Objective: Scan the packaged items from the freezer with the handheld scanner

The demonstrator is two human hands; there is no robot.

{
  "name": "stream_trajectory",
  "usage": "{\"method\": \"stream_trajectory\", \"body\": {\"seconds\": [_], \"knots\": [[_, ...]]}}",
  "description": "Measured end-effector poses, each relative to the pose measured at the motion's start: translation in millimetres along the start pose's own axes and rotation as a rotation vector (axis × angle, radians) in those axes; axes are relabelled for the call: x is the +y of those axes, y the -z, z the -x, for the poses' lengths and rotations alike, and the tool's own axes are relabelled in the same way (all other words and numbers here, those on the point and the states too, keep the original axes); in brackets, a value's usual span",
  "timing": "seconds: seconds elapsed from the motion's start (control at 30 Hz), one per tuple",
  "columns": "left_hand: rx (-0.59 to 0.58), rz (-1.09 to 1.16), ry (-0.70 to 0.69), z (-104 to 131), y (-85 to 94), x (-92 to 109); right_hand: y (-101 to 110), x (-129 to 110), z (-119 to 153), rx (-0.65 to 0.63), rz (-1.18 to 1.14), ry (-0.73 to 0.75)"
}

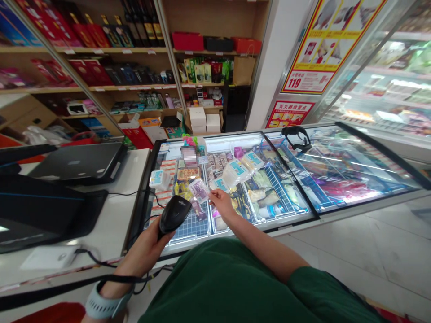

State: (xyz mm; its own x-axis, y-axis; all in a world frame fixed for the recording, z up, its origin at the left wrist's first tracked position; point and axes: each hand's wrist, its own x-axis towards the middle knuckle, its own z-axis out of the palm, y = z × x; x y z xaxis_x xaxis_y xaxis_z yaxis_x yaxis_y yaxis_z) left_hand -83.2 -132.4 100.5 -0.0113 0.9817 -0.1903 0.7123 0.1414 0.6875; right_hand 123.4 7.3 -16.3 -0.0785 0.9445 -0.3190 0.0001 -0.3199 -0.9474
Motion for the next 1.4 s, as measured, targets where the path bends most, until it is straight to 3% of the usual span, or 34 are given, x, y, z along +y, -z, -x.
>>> {"method": "stream_trajectory", "body": {"seconds": [0.33,0.7,0.9,1.03,1.13,1.27,1.4], "knots": [[0.018,0.01,0.016,2,-0.3,-3,47,17,-25,0.221,-0.012,-0.137],[0.026,0.017,0.006,3,-0.3,-4,49,37,-48,0.304,0.077,-0.125],[0.066,0.06,0.014,3,-1.3,-6,51,41,-43,0.335,0.162,-0.129],[0.078,0.078,0.027,6,0.0,-9,50,40,-27,0.273,0.217,-0.131],[0.111,0.096,0.063,10,2.9,-12,41,37,-9,0.153,0.231,-0.152],[0.149,0.183,0.058,18,10.4,-11,18,33,6,-0.079,0.226,-0.183],[0.201,0.243,0.053,30,20.5,-9,-18,33,-3,-0.245,0.206,-0.224]]}}
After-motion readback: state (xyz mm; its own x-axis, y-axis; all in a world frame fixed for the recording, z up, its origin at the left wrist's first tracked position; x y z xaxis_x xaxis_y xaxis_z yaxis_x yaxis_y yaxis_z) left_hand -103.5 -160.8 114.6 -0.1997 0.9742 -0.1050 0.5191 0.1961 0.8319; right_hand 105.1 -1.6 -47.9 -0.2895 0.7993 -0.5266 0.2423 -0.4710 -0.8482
